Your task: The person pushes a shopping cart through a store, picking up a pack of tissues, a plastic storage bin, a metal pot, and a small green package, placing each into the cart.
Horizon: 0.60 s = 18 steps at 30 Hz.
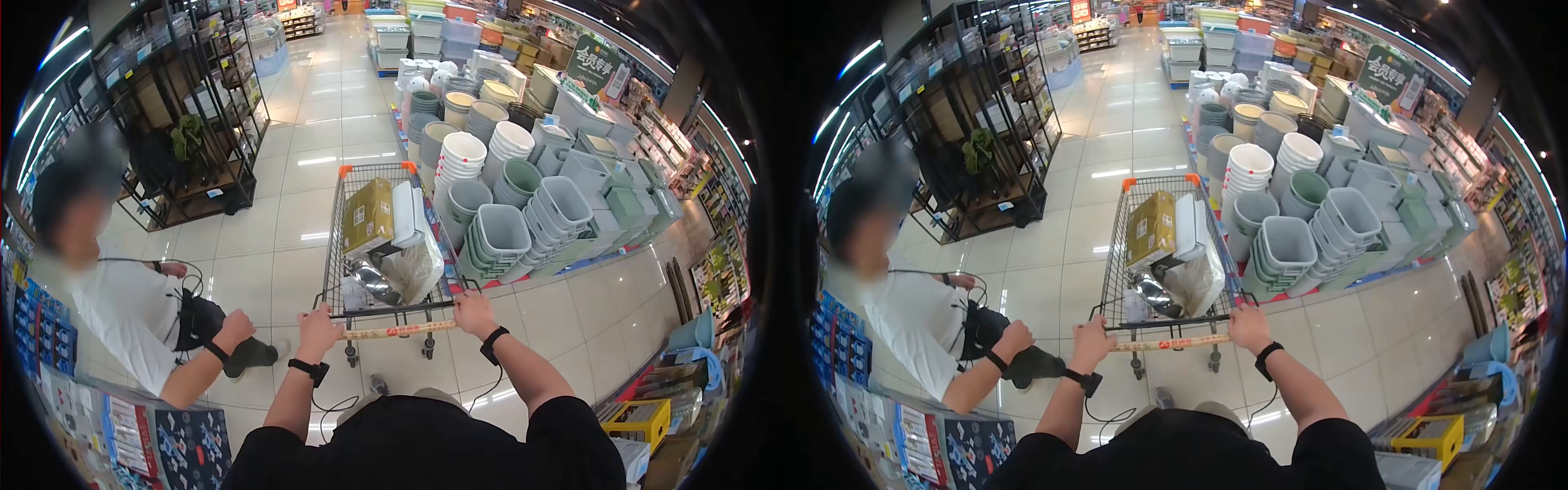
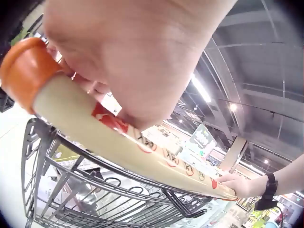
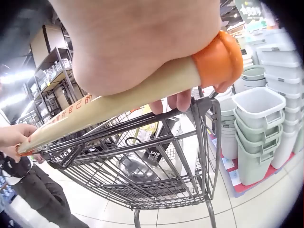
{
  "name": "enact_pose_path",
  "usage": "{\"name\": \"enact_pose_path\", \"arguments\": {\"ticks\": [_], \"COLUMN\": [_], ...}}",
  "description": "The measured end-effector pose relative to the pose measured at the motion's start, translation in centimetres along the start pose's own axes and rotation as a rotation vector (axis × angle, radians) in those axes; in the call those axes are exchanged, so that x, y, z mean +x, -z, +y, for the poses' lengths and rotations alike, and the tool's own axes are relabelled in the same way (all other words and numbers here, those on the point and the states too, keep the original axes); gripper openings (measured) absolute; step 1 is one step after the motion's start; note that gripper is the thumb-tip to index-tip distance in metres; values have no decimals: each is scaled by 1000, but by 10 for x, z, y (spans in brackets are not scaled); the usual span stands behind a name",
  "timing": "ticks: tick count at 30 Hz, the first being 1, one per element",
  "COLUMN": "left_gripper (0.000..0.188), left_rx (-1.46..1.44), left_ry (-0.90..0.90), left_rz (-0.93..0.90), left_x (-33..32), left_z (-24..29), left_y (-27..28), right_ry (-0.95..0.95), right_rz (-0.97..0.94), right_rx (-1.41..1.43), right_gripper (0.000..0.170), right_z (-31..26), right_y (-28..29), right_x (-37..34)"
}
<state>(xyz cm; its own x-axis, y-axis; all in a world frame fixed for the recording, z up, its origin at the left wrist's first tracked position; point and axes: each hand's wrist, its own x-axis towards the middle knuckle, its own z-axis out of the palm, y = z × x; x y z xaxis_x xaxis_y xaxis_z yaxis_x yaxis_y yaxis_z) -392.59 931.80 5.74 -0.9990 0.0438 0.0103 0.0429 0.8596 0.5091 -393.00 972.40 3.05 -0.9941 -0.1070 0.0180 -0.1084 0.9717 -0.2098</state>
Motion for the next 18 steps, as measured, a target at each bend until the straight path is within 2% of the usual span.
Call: {"name": "enact_pose_path", "arguments": {"ticks": [2, 3, 5, 9, 11, 15, 17, 18], "left_gripper": [31, 31, 32, 36, 40, 43, 46, 46], "left_rx": [280, 284, 166, -33, 73, 245, 202, 292], "left_ry": [-2, -8, -148, -37, -175, -246, -64, -20], "left_rz": [-75, -83, -38, -92, 67, 128, -144, -161], "left_x": [38, 60, 105, 170, 208, 279, 316, 335], "left_z": [12, 9, 2, -6, -11, -22, -14, -23], "left_y": [6, 3, -4, -10, -2, 10, 25, 17], "right_ry": [-9, -20, -33, -14, 14, 52, 82, 95], "right_rz": [14, -10, -30, -3, 10, 63, 86, 92], "right_rx": [-7, -12, -11, -9, 12, 16, 7, 9], "right_gripper": [21, 22, 22, 23, 23, 23, 23, 23], "right_z": [0, -1, -4, -7, -8, -11, -10, -7], "right_y": [5, 7, 12, 9, 15, 11, 7, 1], "right_x": [29, 48, 85, 155, 195, 267, 303, 323]}}
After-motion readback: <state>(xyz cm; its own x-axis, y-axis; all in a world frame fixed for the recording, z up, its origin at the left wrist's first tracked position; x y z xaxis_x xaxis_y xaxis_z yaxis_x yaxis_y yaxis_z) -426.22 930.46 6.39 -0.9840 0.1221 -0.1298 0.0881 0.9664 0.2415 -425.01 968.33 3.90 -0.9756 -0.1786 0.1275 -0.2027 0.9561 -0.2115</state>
